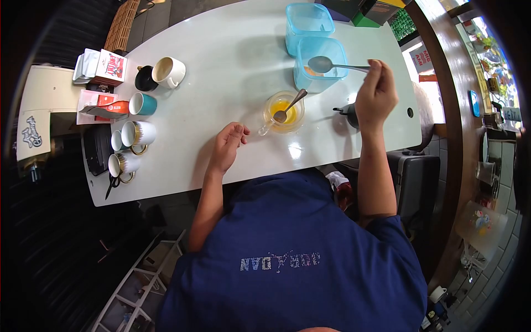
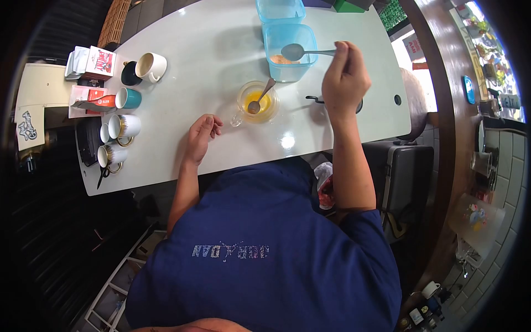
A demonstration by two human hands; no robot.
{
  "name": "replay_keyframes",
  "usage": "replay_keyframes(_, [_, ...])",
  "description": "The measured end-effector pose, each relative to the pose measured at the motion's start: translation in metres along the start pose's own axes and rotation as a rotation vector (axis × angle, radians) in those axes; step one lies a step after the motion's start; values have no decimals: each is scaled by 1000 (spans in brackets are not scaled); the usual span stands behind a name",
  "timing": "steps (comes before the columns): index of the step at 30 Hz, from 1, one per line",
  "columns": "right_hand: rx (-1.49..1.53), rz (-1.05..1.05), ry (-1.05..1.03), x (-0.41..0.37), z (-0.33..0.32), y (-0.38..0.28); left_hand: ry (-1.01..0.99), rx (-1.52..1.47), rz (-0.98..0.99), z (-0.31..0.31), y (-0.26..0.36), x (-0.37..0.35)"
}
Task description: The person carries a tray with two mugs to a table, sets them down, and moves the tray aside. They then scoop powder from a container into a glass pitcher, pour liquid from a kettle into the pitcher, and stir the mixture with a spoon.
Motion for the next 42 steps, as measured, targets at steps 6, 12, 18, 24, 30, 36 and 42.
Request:
replay_keyframes(6, [-25, 74, -140, -9, 25, 14, 38, 37, -11, -3, 1, -4])
replay_keyframes(12, [-25, 185, -328, -5, 25, 14, 53, 47, -33, 2, 0, -6])
replay_keyframes(18, [8, 158, -307, -3, -8, 22, 54, 55, -29, 12, 2, -4])
replay_keyframes(24, [-238, 396, -214, -24, -95, 65, 113, 42, -9, 15, 12, 3])
replay_keyframes(30, [-160, 840, -548, -105, -124, 113, 209, 156, 98, 14, 42, 28])
replay_keyframes(36, [284, 1227, -635, -118, -105, 88, 69, 647, 321, 65, 111, 53])
replay_keyframes(42, [498, 1118, -536, -137, -94, 98, -49, 802, 361, 82, 110, 76])
Point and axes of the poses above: each hand's wrist, its own x-axis towards the middle knuckle, its own z-axis out of the palm, y = z × x, the point moved 5 cm from there along x, towards the middle knuckle, and after that the axes turned 3 degrees about -z, right-handed, at the moved point
